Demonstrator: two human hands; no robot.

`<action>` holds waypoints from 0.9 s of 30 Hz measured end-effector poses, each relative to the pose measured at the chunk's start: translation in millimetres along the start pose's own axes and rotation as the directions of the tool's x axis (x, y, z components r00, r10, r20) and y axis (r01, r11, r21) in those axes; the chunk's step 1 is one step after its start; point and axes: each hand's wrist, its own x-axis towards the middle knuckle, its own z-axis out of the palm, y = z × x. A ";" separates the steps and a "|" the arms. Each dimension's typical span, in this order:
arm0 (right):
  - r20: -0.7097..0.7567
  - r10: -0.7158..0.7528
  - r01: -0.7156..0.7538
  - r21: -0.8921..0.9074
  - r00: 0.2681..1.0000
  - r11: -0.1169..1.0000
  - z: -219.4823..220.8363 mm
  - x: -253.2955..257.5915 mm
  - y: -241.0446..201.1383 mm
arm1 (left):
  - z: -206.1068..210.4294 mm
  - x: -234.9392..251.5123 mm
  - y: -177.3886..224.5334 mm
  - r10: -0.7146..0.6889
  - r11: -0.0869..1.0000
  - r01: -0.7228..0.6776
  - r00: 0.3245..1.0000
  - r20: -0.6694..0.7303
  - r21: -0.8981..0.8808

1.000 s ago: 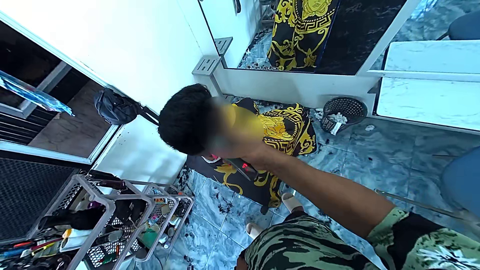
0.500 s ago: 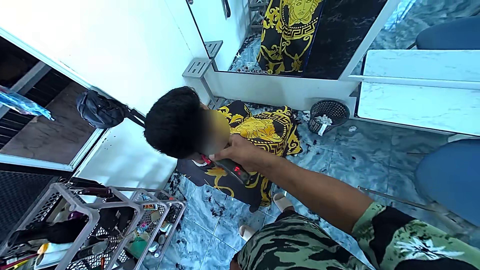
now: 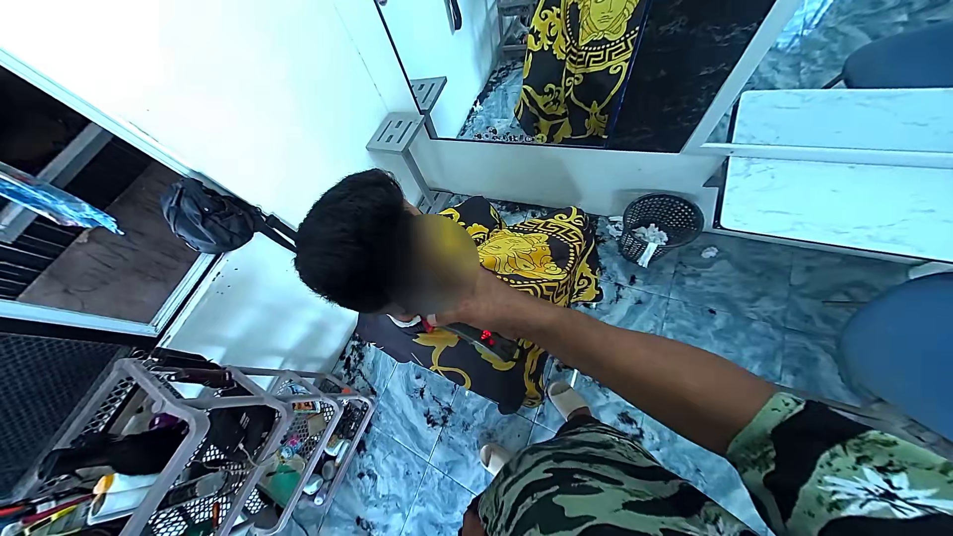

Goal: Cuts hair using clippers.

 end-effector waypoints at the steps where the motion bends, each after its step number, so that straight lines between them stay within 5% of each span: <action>1: 0.000 -0.023 0.023 0.035 1.000 0.999 0.3 -0.7 -4.5 | 4.5 7.0 -8.2 0.008 1.000 -0.008 1.000 -0.005 -0.005; 4: 0.024 -0.121 0.119 0.079 0.992 0.990 2.8 -2.4 -19.4 | 13.0 20.9 -27.2 0.077 0.997 -0.077 0.997 -0.005 0.018; 8: 0.005 -0.020 0.021 -0.111 1.000 0.994 -1.1 -2.5 -6.8 | 17.9 32.5 -35.5 0.071 0.996 -0.072 0.997 0.005 0.054; 13: 0.004 -0.135 0.135 -0.019 0.991 0.991 3.5 -9.5 -27.8 | 11.3 14.0 -23.5 0.142 0.990 -0.142 0.990 -0.020 -0.019; 18: -0.031 -0.046 0.039 -0.194 0.998 0.980 -1.0 -10.0 -14.2 | 20.8 35.8 -43.1 0.152 0.988 -0.153 0.988 -0.014 -0.023; 23: -0.047 -0.190 0.172 -0.248 0.981 0.953 12.1 -17.2 -38.5 | 22.3 44.8 -50.4 0.162 0.984 -0.162 0.987 -0.004 -0.078; 27: -0.081 -0.112 0.078 -0.341 0.990 0.937 7.1 -17.2 -20.9 | 7.2 44.7 -39.2 0.076 0.987 -0.085 0.995 0.067 0.134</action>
